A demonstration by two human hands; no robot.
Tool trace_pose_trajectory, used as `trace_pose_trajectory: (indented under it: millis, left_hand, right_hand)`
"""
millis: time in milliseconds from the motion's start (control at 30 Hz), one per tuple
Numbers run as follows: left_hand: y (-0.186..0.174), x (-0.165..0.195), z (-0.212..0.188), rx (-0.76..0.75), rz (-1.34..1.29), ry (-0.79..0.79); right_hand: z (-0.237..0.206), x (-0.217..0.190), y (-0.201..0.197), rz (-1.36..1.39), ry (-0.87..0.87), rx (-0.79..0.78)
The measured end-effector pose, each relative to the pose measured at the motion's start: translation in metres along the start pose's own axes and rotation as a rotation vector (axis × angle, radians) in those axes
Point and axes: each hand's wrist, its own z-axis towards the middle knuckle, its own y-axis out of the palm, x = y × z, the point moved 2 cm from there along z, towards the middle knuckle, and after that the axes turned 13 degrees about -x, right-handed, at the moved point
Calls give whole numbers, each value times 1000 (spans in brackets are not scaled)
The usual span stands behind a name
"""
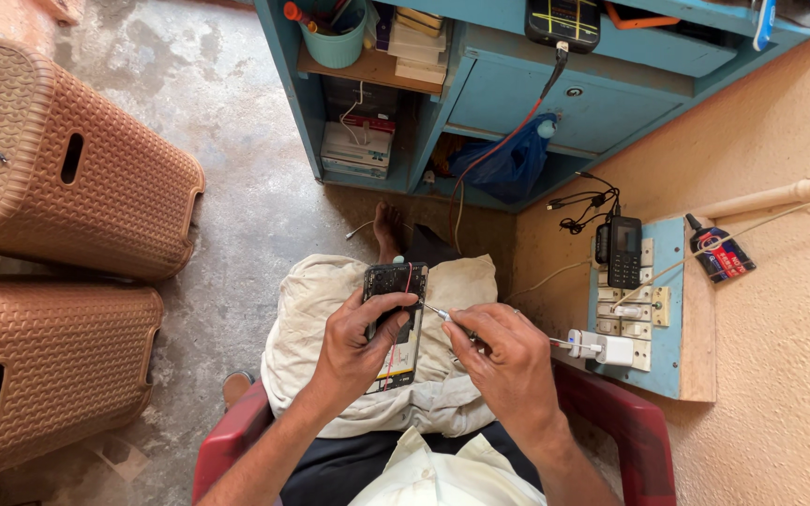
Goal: The person removes a protective film from a smartphone screen, then opens the device to access the internal components. They use a screwdriver to adjust screws on the motherboard and connect a red wire to the battery area. The phone remains disassembled on their lap throughout the clip.
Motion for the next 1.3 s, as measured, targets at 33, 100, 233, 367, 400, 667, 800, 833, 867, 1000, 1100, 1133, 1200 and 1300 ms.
trace_pose_trajectory:
  millis: [33,100,233,367,400,667,800,833,867,1000,1100,1133,1200,1300]
  left_hand:
    - [0,1,0,0,8,13]
    - [1,2,0,4,25,42]
    - [1,1,-1,2,22,46]
    - [0,-5,-1,7,-91,3]
    - [0,-6,-1,3,-137,-7]
    - [3,-24,-6,0,-453,-206]
    - [6,-30,-7,9,-620,-216]
    - [7,-31,-7,7,-664,-220]
    - [7,-32,-7,5,-709,-225]
    - [7,-34,-8,3,-719,-237]
    - [7,-35,-9,3,-722,-248]
    - [7,-34,-9,4,-733,-259]
    - [7,-34,-9,3,-740,-271]
    - [7,-32,-9,2,-707,-260]
  right_hand:
    - [0,0,0,-5,-4,-1]
    - [0,-1,1,-13,-14,-5]
    - [-1,-1,1,-23,-12,-4]
    - [-2,-1,-1,2,14,0]
    - [-2,-1,-2,11,21,2]
    - [-6,-6,-11,36,49,53]
    - [-7,-7,-12,64,114,37]
    - [-8,-7,-12,69,117,32]
    - [-8,-7,-12,75,120,28]
    - [-9,-10,-13,14,-15,70]
    - [-9,-9,-11,53,44,50]
    - [-10,-9,-11,58,46,44]
    - [-11,-9,-9,69,50,33]
    - [-11,-9,-7,82,42,25]
